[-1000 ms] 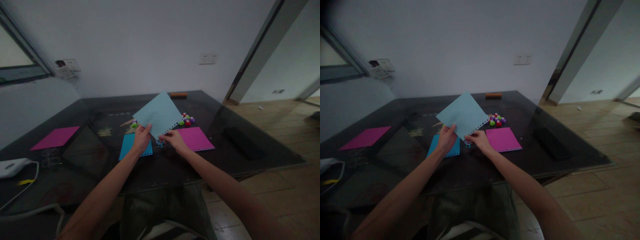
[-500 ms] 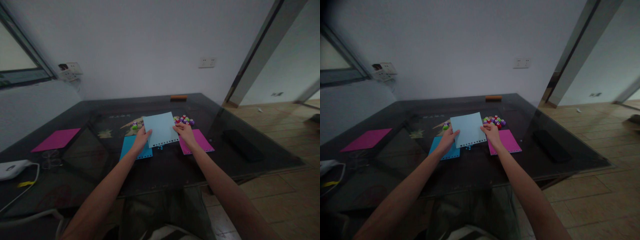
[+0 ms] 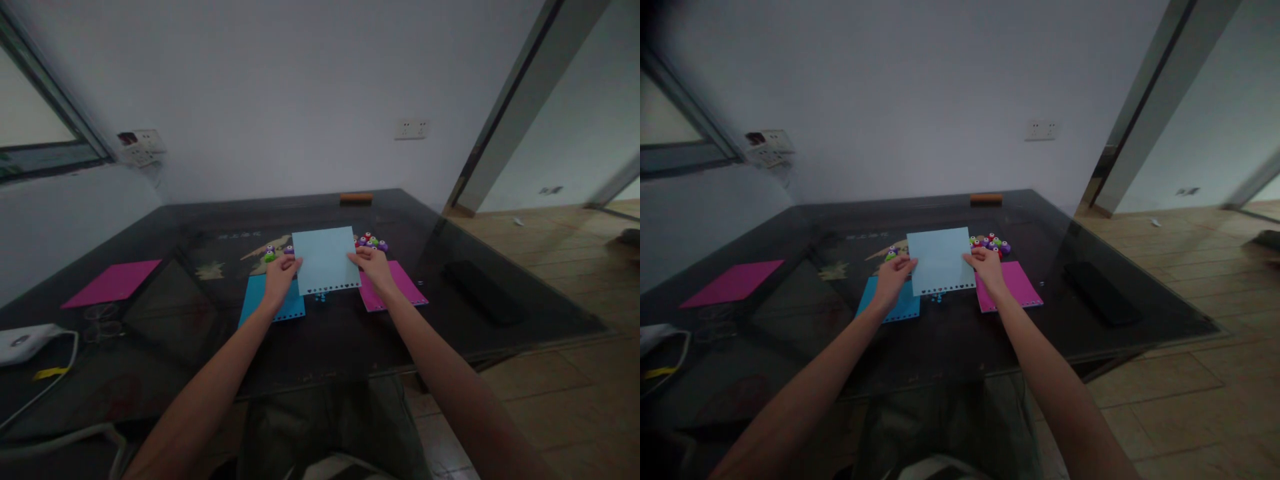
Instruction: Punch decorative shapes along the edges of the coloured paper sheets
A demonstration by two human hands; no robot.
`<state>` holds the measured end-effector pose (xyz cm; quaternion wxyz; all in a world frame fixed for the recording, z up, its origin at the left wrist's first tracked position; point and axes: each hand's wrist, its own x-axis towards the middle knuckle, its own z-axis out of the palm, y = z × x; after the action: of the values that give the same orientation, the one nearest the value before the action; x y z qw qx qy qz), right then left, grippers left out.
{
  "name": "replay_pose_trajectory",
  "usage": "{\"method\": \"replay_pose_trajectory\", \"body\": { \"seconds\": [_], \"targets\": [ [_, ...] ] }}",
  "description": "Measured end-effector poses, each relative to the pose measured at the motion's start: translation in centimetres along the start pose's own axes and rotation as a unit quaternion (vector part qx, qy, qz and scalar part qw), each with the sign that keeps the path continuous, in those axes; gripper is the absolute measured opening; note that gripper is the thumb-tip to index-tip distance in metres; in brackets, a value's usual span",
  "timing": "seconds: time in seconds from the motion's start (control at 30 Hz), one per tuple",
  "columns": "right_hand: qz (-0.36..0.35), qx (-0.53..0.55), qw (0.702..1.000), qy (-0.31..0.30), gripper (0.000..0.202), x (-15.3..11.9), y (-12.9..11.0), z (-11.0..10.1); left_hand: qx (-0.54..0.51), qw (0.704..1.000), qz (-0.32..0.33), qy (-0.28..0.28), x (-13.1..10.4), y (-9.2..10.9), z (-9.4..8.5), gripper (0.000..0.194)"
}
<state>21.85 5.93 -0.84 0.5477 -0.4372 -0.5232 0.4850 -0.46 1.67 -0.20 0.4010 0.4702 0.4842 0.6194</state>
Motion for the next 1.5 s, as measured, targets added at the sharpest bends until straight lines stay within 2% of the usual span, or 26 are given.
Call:
{"method": "replay_pose_trajectory", "body": {
  "seconds": [0.07, 0.13, 0.2, 0.3, 0.37, 0.43, 0.53, 0.7, 0.77, 0.83, 0.93, 1.0, 1.1, 1.5],
  "targets": [
    [-0.002, -0.007, 1.000, 0.026, 0.036, 0.0, -0.1, -0.1, 0.005, 1.000, 0.000, -0.006, -0.3, 0.3, 0.2, 0.019],
    [-0.001, -0.017, 0.999, 0.038, 0.036, 0.0, -0.2, -0.3, 0.010, 1.000, 0.014, -0.004, -0.7, 0.8, 0.6, 0.032],
    [0.002, -0.019, 1.000, 0.021, 0.034, 0.0, -0.5, -0.6, 0.007, 0.999, 0.047, 0.002, -1.2, 1.4, 1.0, 0.046],
    [0.009, -0.016, 1.000, -0.003, 0.031, -0.2, -1.3, -1.4, -0.010, 0.995, 0.101, 0.003, -2.0, 2.2, 1.6, 0.055],
    [0.006, -0.020, 1.000, -0.009, 0.029, -0.4, -2.0, -2.2, 0.010, 0.992, 0.122, -0.012, -2.3, 2.7, 2.1, 0.049],
    [-0.003, -0.031, 0.999, -0.014, 0.028, -0.7, -2.7, -3.3, 0.052, 0.989, 0.134, -0.036, -2.3, 3.1, 2.8, 0.030],
    [-0.005, -0.042, 0.999, 0.014, 0.030, -0.9, -3.3, -5.6, 0.093, 0.983, 0.135, -0.084, -1.7, 3.2, 4.6, 0.012],
    [0.025, -0.068, 0.995, 0.065, 0.040, -0.8, -3.0, -10.6, 0.108, 0.977, 0.080, -0.164, -0.8, 1.7, 8.9, 0.012],
    [0.048, -0.081, 0.993, 0.073, 0.041, -0.8, -2.3, -12.5, 0.146, 0.971, 0.068, -0.175, -0.9, 0.9, 10.2, 0.013],
    [0.072, -0.098, 0.988, 0.092, 0.040, -1.0, -1.3, -14.0, 0.194, 0.965, 0.084, -0.156, -1.3, 0.0, 10.7, 0.014],
    [0.102, -0.114, 0.982, 0.109, 0.036, -1.4, -0.1, -15.4, 0.275, 0.941, 0.137, -0.145, -2.0, -0.9, 10.5, 0.016],
    [0.112, -0.113, 0.981, 0.115, 0.035, -1.7, 0.4, -15.8, 0.309, 0.924, 0.172, -0.148, -2.3, -1.2, 10.1, 0.018],
    [0.114, -0.122, 0.979, 0.115, 0.032, -1.8, 0.7, -15.6, 0.326, 0.913, 0.188, -0.157, -2.5, -1.6, 9.8, 0.022],
    [0.102, -0.160, 0.976, 0.103, 0.029, -1.7, 1.0, -14.6, 0.425, 0.859, 0.157, -0.236, -3.6, -3.3, 10.1, 0.033]
  ]
}}
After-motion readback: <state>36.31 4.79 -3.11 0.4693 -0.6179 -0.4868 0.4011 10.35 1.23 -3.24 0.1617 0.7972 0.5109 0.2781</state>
